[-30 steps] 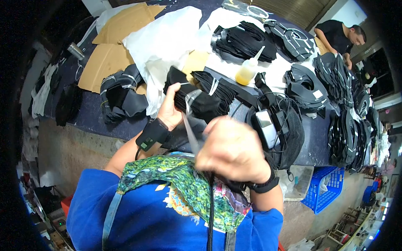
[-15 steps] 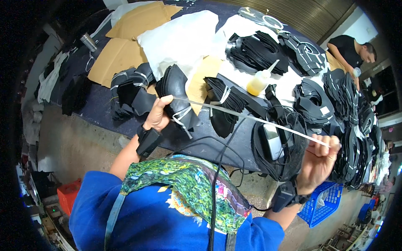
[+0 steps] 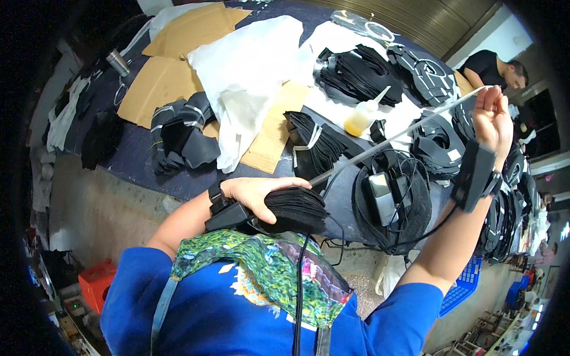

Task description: The recorder takes shoe components out of a plastic bag and organizes them into bundles on a workbench.

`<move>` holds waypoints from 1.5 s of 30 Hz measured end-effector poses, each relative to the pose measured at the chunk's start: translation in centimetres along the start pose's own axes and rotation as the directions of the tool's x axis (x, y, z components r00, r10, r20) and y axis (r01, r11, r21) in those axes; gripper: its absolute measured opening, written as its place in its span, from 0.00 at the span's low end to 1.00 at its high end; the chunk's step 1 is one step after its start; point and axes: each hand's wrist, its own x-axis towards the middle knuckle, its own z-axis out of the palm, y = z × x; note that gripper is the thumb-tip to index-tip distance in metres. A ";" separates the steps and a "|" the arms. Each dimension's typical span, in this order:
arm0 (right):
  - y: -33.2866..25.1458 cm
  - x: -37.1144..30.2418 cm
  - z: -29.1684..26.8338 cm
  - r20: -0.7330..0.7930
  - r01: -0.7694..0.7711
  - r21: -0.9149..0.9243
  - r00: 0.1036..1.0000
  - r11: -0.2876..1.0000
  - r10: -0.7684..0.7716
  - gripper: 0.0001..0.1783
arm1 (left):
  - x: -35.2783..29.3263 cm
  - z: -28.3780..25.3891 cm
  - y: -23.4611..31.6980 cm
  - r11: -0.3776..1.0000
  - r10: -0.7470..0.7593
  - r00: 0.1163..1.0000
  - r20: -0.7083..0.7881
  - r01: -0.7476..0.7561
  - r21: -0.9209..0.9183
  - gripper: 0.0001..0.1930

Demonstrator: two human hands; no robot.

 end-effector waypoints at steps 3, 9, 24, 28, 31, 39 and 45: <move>-2.9 3.0 -2.5 -0.196 0.026 -0.005 0.980 1.000 -0.026 0.10 | 0.0 -0.3 2.4 0.970 0.136 0.990 0.031 -0.139 0.197 0.48; -11.3 1.8 -7.6 0.019 0.131 0.154 0.991 0.979 -0.135 0.13 | -4.0 -1.4 -0.6 0.838 0.201 0.867 -0.457 -0.394 -0.379 0.41; -22.7 1.8 -6.5 0.116 0.413 -0.605 0.891 0.681 -0.438 0.19 | -8.9 -6.2 -1.7 0.419 -0.005 0.158 -0.987 -0.896 -0.146 0.17; -13.2 2.1 3.2 0.072 0.430 -0.723 0.825 0.541 -0.560 0.21 | -5.8 -5.1 -1.6 0.439 0.047 0.179 -0.983 -0.887 -0.141 0.18; -19.6 7.2 0.3 0.436 0.548 -0.778 0.823 0.307 -0.363 0.25 | -4.4 -4.7 -1.7 0.471 0.164 0.353 -0.921 -0.849 -0.241 0.21; 7.9 -5.5 4.3 0.432 0.532 -0.731 0.846 -0.427 0.313 0.15 | -3.0 -2.2 -1.0 0.378 0.031 0.425 -0.904 -0.843 -0.383 0.14; 22.3 -18.2 3.3 0.115 -0.445 -0.800 0.547 0.404 0.829 0.30 | -1.4 -2.3 -0.9 0.432 -0.027 0.519 -0.854 -0.765 -0.479 0.11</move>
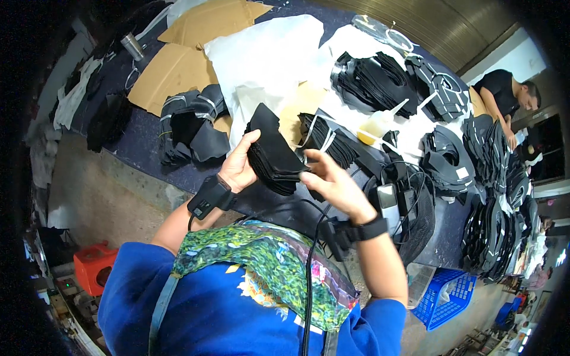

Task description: The recorder takes shoe components out of a plastic bag and organizes them into bundles on a workbench.

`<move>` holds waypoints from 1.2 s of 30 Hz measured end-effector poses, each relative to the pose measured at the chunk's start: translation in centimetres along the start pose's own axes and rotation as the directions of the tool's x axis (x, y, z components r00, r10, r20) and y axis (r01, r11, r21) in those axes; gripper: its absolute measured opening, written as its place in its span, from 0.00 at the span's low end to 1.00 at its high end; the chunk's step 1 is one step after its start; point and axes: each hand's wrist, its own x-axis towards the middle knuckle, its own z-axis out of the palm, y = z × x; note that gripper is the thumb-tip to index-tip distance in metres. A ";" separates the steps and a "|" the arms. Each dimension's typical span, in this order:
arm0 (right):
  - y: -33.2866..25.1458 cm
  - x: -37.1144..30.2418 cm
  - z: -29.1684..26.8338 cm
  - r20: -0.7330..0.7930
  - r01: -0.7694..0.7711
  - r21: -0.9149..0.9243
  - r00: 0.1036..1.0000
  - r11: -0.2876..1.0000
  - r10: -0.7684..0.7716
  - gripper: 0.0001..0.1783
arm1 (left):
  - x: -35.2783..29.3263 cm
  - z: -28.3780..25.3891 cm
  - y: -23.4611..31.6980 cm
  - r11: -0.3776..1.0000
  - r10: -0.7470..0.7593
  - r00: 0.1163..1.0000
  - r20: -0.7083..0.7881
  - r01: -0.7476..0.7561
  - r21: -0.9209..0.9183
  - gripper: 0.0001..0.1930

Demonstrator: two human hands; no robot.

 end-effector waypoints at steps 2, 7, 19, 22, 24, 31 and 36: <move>1.7 0.8 1.3 -0.037 -0.097 0.037 0.994 0.995 0.098 0.30 | -0.2 0.0 -0.4 0.990 0.039 0.999 0.005 -0.040 0.138 0.15; 2.8 1.1 1.5 -0.023 -0.182 0.001 0.983 0.983 0.181 0.28 | -0.8 0.2 -2.0 0.804 0.290 0.954 0.073 -0.284 0.523 0.25; 4.9 0.4 0.7 0.094 -0.255 0.595 0.964 0.762 0.249 0.16 | -1.8 0.6 -1.6 0.938 0.053 0.972 0.227 -0.127 0.323 0.22; 4.9 0.2 0.8 0.097 -0.250 0.640 0.964 0.726 0.246 0.16 | -2.0 0.5 -1.5 0.950 0.021 0.974 0.225 -0.090 0.300 0.21; 4.9 0.0 1.1 0.123 -0.247 0.706 0.966 0.663 0.228 0.16 | -2.1 0.5 -1.4 0.946 0.023 0.973 0.231 -0.095 0.308 0.22; 6.9 -0.5 1.0 0.205 -0.265 0.834 0.963 0.484 0.174 0.13 | -2.8 0.7 -1.1 0.963 -0.020 0.942 0.335 -0.072 0.258 0.26; 5.6 -0.7 1.4 0.116 -0.229 0.807 0.965 0.544 0.234 0.13 | -3.0 0.8 -1.4 0.953 0.017 0.947 0.321 -0.112 0.280 0.27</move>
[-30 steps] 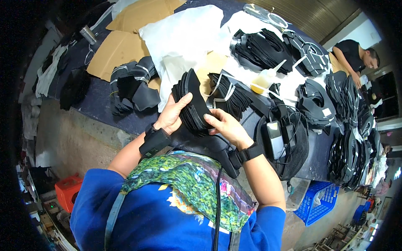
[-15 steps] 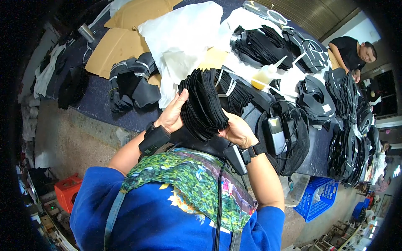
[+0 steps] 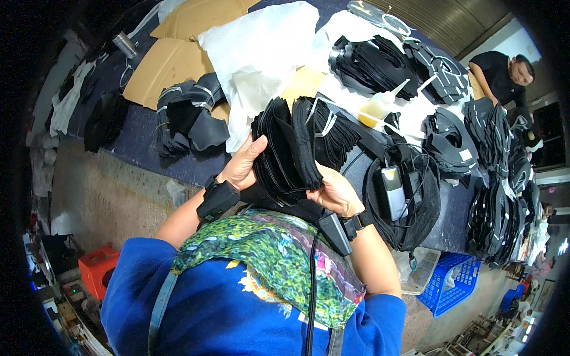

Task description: The recorder takes shoe components out of a plastic bag and organizes them into bundles on a workbench.

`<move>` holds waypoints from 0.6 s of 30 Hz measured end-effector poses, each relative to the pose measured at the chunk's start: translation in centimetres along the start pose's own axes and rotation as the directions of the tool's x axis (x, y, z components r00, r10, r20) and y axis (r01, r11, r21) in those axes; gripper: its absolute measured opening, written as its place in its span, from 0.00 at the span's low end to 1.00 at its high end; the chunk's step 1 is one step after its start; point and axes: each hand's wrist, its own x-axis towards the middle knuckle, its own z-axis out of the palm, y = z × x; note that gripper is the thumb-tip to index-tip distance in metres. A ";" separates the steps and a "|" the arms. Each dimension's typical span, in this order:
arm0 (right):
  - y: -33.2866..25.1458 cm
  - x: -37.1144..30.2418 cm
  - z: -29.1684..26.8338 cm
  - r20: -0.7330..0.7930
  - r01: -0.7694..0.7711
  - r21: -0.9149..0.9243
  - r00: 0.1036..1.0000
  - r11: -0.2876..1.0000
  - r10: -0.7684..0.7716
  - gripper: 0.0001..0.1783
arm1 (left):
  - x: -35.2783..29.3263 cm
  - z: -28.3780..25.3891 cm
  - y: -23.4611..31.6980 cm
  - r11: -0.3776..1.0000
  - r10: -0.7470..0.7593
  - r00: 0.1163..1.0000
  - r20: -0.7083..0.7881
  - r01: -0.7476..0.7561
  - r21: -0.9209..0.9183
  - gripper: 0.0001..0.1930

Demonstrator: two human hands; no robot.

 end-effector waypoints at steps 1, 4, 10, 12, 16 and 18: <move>-0.1 0.0 0.0 -0.016 -0.013 -0.069 1.000 0.998 0.012 0.13 | 0.2 -0.3 -0.2 0.999 0.002 0.998 -0.055 -0.001 0.035 0.27; -0.4 0.1 -0.2 0.031 -0.021 -0.235 0.999 0.972 0.029 0.13 | 0.3 -1.2 -0.7 0.995 -0.004 0.992 -0.130 0.017 0.100 0.27; -1.5 0.0 1.2 -0.057 -0.076 -0.526 0.997 0.847 0.054 0.15 | 0.6 -1.8 -1.2 0.965 -0.005 0.985 -0.171 0.049 0.259 0.27; -2.0 -0.2 2.0 -0.091 -0.092 -0.558 0.995 0.824 0.049 0.15 | 0.5 -1.3 -1.0 0.960 0.001 0.988 -0.156 0.043 0.278 0.28; -3.2 0.1 1.2 -0.091 -0.193 -0.542 0.981 0.818 0.171 0.14 | 0.2 -0.3 -0.4 0.935 0.067 0.982 -0.177 0.000 0.356 0.25; -3.2 0.3 1.2 -0.070 -0.267 -0.472 0.961 0.840 0.266 0.13 | 0.2 -0.4 -0.2 0.932 0.059 0.982 -0.180 0.010 0.361 0.25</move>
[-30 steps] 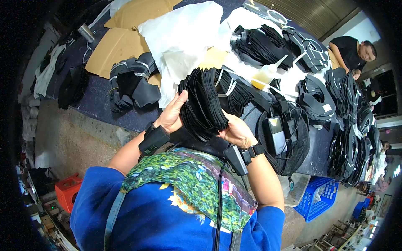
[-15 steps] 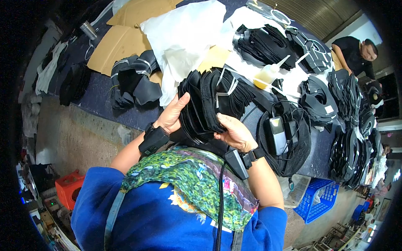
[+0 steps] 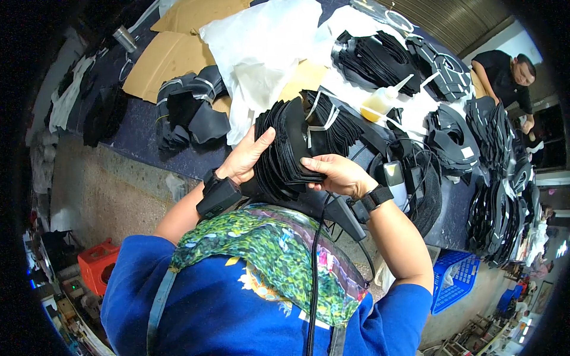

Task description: The recorder takes shoe components out of a plastic bag and organizes them into bundles on a workbench.

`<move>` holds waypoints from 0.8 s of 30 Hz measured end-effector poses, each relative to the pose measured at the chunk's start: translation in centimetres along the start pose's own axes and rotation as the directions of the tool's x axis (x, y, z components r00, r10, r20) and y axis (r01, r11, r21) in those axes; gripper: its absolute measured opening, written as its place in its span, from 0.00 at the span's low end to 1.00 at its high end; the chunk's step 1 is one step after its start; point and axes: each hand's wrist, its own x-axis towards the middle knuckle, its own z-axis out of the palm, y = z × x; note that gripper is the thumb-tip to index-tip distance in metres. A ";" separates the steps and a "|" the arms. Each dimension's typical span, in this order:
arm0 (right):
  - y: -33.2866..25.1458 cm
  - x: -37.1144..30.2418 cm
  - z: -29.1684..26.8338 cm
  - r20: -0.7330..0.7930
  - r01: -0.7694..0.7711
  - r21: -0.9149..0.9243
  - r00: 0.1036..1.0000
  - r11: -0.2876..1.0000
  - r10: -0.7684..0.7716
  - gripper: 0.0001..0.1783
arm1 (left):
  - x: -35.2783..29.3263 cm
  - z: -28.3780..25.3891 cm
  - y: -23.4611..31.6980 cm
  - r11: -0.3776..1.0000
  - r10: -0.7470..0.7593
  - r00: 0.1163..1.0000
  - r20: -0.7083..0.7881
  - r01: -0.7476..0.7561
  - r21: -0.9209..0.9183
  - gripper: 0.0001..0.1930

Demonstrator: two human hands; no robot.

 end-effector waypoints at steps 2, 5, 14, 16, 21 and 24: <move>0.0 0.0 0.6 0.007 -0.010 0.037 1.000 0.999 0.010 0.13 | -0.1 -0.3 -0.1 0.999 -0.005 1.000 0.018 0.006 -0.040 0.30; 0.2 -0.1 1.4 0.010 -0.010 0.095 1.000 0.995 0.010 0.12 | 0.0 -1.7 -0.4 0.960 -0.109 0.994 0.023 0.111 -0.259 0.34; -1.1 -0.8 2.3 0.017 0.005 0.069 1.000 0.998 -0.006 0.15 | -2.0 -1.2 1.7 0.985 0.039 0.958 0.283 0.010 -0.172 0.45; -1.0 -0.6 1.9 -0.004 0.039 0.128 0.999 0.991 -0.038 0.15 | -2.1 -0.7 1.4 0.980 0.064 0.966 0.251 -0.014 -0.199 0.46; 0.2 0.2 3.4 -0.091 0.040 0.228 0.996 0.973 -0.020 0.16 | -2.3 -0.7 0.3 0.980 0.047 0.972 0.229 0.000 -0.200 0.50; 0.9 0.8 4.1 -0.170 0.033 0.257 0.985 0.966 0.012 0.17 | -2.3 -1.0 -0.5 0.976 -0.032 0.981 0.192 0.072 -0.204 0.51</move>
